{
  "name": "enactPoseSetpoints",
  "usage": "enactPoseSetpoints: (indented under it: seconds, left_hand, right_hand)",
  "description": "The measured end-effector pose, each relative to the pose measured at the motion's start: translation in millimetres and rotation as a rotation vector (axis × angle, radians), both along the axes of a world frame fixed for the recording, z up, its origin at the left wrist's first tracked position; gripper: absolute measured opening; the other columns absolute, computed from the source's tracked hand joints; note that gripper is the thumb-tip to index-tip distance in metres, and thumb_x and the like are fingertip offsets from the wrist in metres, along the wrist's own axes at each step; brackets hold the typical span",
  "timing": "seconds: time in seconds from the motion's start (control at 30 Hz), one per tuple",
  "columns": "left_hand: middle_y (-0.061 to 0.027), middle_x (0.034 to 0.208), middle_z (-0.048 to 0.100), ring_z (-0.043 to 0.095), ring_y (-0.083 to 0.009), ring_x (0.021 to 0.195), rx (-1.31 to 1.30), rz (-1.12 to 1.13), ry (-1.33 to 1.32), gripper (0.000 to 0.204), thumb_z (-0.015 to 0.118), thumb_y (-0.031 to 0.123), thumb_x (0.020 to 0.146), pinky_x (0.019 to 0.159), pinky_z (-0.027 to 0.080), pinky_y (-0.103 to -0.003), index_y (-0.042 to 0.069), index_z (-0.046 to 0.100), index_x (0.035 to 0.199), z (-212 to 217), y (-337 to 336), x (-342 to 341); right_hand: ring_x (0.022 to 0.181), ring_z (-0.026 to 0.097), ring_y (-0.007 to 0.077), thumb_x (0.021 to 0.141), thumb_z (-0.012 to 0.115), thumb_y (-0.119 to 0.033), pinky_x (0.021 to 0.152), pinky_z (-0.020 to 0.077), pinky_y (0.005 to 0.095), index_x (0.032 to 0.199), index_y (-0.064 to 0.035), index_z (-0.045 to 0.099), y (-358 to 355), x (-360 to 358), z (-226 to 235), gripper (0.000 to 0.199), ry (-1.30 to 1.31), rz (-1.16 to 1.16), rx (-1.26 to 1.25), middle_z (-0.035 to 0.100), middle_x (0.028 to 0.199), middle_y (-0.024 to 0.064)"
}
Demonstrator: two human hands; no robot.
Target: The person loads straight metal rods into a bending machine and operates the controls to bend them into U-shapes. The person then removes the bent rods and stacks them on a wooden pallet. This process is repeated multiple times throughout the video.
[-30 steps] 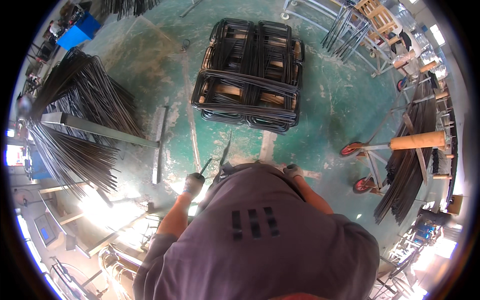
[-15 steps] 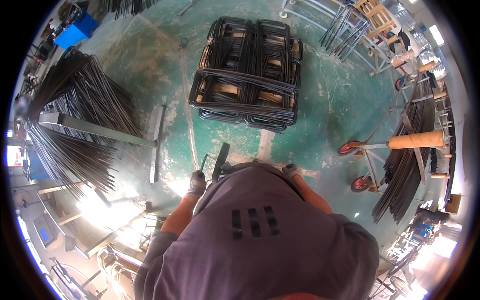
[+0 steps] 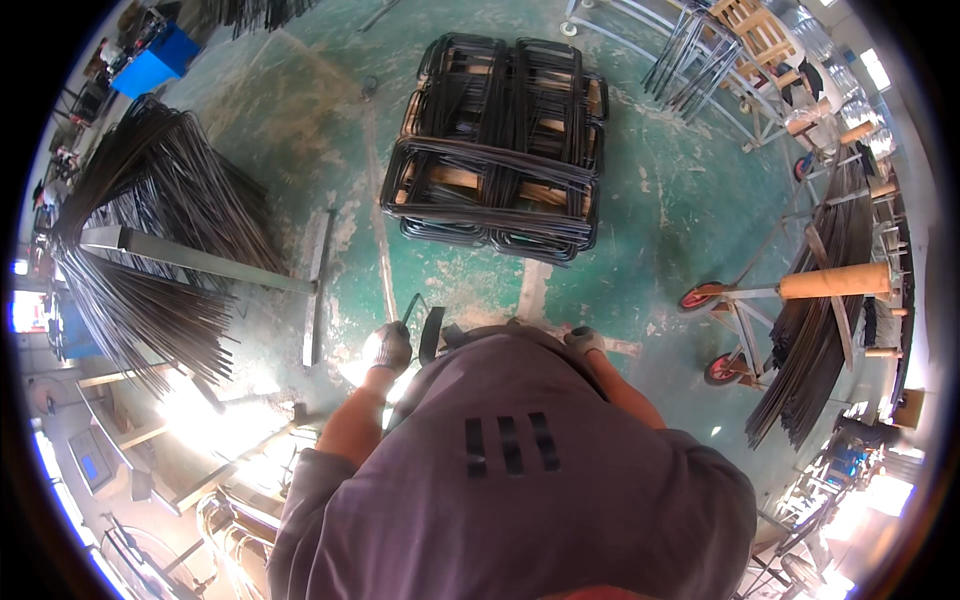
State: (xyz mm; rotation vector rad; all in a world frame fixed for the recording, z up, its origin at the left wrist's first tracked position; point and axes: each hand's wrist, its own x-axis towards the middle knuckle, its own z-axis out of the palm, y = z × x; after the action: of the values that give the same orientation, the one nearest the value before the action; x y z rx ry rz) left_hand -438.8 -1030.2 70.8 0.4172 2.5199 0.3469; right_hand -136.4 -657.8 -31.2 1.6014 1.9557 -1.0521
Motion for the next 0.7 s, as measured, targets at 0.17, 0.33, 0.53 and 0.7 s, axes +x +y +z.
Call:
enactPoseSetpoints:
  seconds: [0.17,0.33,0.53,0.7]
  left_hand:
    - [-0.0209,0.109,0.076,0.072,-0.0437,0.105,0.046,-0.011,0.039,0.033,0.055,0.036,0.103,0.092,0.056,-0.054,0.011,0.077,0.105,-11,-28,17]
    - [-0.0209,0.107,0.075,0.071,-0.0441,0.103,0.004,-0.004,0.091,0.03,0.055,0.032,0.104,0.09,0.056,-0.055,0.01,0.076,0.102,-9,-43,9]
    - [-0.0217,0.104,0.075,0.072,-0.0445,0.101,0.042,-0.052,0.134,0.03,0.055,0.031,0.103,0.089,0.056,-0.055,0.009,0.075,0.105,-21,-16,-22]
    - [-0.018,0.108,0.076,0.072,-0.0413,0.104,0.032,-0.05,0.111,0.026,0.057,0.028,0.102,0.09,0.057,-0.052,0.012,0.077,0.106,-9,-1,-7]
  right_hand:
    - [0.123,0.071,0.0338,0.089,0.077,-0.042,0.106,0.0544,0.0427,0.124,-0.0099,0.078,-5,6,-1,0.047,-0.019,-0.003,0.02,0.076,0.128,0.0177]
    - [0.123,0.071,0.034,0.088,0.077,-0.044,0.106,0.0547,0.0431,0.124,-0.0092,0.078,-8,11,-8,0.05,-0.015,0.008,0.046,0.076,0.127,0.0182]
    - [0.123,0.071,0.0346,0.087,0.077,-0.045,0.106,0.0549,0.0427,0.124,-0.0094,0.078,-6,8,-5,0.052,0.007,0.004,0.031,0.077,0.127,0.0183]
    - [0.124,0.071,0.0343,0.088,0.076,-0.043,0.106,0.0543,0.0433,0.127,-0.0088,0.077,-4,7,-3,0.052,-0.01,0.013,0.025,0.076,0.13,0.0189]
